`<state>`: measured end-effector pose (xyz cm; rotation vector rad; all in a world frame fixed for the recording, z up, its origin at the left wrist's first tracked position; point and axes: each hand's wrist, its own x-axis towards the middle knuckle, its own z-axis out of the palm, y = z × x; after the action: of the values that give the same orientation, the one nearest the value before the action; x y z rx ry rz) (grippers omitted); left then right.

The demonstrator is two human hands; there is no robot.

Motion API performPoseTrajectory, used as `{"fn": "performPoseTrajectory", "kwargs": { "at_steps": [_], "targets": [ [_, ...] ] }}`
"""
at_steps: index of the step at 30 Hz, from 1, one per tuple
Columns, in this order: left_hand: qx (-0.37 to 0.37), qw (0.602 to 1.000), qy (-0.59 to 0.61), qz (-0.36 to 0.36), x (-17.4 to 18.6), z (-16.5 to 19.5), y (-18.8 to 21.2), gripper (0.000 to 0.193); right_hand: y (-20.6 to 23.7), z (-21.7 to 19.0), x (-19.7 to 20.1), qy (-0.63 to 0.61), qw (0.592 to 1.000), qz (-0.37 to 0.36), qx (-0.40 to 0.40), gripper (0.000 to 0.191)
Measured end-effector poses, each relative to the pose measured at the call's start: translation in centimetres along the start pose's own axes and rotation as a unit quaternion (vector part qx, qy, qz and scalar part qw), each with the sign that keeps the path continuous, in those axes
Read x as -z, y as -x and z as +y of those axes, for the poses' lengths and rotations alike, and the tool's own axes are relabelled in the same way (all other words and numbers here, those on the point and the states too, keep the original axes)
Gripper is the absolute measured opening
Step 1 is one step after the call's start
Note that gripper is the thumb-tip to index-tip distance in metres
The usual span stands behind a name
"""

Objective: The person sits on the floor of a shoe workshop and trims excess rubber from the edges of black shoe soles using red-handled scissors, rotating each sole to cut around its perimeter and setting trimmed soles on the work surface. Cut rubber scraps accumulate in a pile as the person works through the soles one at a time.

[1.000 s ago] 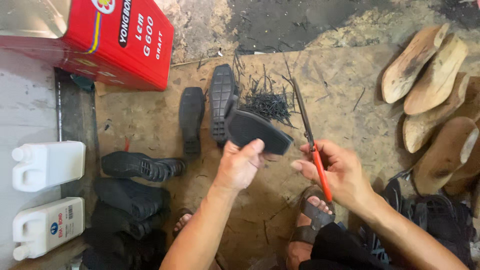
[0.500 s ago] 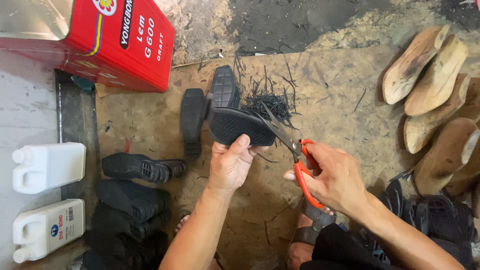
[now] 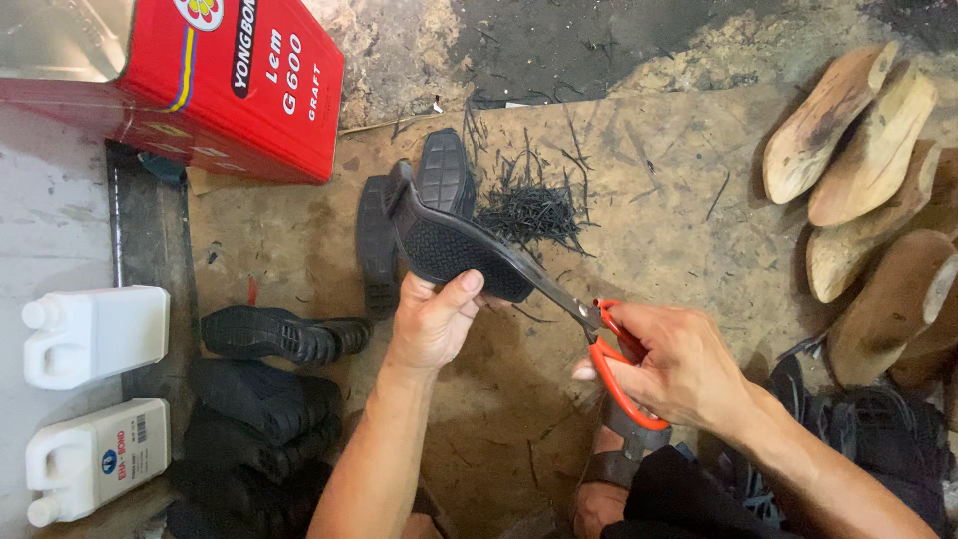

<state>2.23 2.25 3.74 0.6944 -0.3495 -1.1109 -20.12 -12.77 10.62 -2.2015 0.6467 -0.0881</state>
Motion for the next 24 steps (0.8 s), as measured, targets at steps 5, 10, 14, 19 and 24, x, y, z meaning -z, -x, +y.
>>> {"fn": "performPoseTrajectory", "kwargs": {
  "at_steps": [5, 10, 14, 19, 24],
  "targets": [
    [0.0, 1.0, 0.005, -0.012, 0.4, 0.2, 0.2, 0.035, 0.4, 0.5, -0.1, -0.009, 1.0, 0.007, 0.023, 0.048],
    [-0.009, 1.0, -0.008, -0.011, 0.8, 0.0, 0.1, 0.031, 0.4, 0.5, -0.2, -0.084, 0.996, -0.01, -0.011, 0.039],
    [0.007, 0.999, -0.034, -0.04, 0.9, -0.3, 0.3, 0.027, 0.1, 0.2, -0.2, -0.045, 0.999, 0.006, 0.013, 0.049],
    [0.022, 0.99, -0.13, -0.042, 0.8, -0.5, 0.4, 0.029, 0.0, -0.2, -0.5, 0.003, 0.999, 0.032, 0.024, 0.047],
    [0.034, 0.985, -0.159, -0.053, 1.3, 0.5, 0.1, 0.035, 0.3, 0.0, -0.1, -0.024, 0.999, -0.007, -0.021, 0.041]
  ]
}}
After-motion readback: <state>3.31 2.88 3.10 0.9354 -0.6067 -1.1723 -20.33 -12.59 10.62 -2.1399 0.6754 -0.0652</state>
